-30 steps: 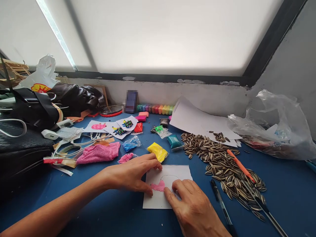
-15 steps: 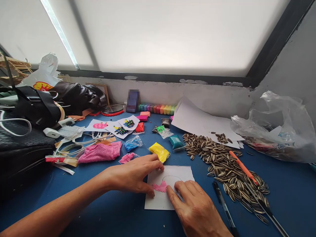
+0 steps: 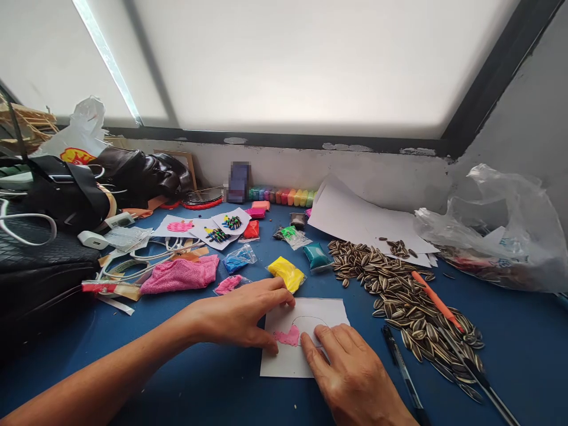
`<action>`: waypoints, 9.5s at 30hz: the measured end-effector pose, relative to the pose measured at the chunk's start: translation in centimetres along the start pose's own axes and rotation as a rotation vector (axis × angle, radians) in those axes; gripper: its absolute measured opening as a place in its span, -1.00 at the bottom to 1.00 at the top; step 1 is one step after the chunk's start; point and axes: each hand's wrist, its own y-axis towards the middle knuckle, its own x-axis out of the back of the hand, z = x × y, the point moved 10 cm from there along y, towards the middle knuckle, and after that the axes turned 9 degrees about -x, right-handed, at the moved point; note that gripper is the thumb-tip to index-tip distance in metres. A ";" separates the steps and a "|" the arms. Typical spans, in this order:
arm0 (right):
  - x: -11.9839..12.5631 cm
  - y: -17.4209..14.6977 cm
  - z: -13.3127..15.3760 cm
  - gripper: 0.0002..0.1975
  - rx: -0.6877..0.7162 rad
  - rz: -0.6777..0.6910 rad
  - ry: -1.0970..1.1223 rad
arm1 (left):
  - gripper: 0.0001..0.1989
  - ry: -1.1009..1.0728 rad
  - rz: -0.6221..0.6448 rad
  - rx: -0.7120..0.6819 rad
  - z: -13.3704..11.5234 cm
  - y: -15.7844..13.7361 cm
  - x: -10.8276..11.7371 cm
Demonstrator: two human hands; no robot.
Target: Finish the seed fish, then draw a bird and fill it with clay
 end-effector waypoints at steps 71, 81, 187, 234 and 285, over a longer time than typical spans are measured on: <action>0.5 0.7 0.4 -0.65 -0.097 -0.085 0.000 | -0.42 0.042 -0.001 -0.032 -0.1 -0.1 -0.2; 0.2 -0.5 0.6 -0.64 -0.052 -0.060 0.019 | -0.41 0.040 0.013 -0.020 -0.1 0.1 -0.1; -2.1 -1.5 -3.8 -0.58 -0.062 -0.058 -0.277 | -0.76 0.087 -0.338 0.029 2.0 1.2 3.3; -0.2 -0.2 -2.3 -0.66 -0.026 -0.035 -0.023 | -0.14 0.179 -0.212 -0.139 -1.0 -0.3 0.8; -0.9 0.5 -2.0 -0.64 -0.038 -0.015 -0.102 | -0.20 0.156 -0.174 -0.127 -0.8 -0.3 0.5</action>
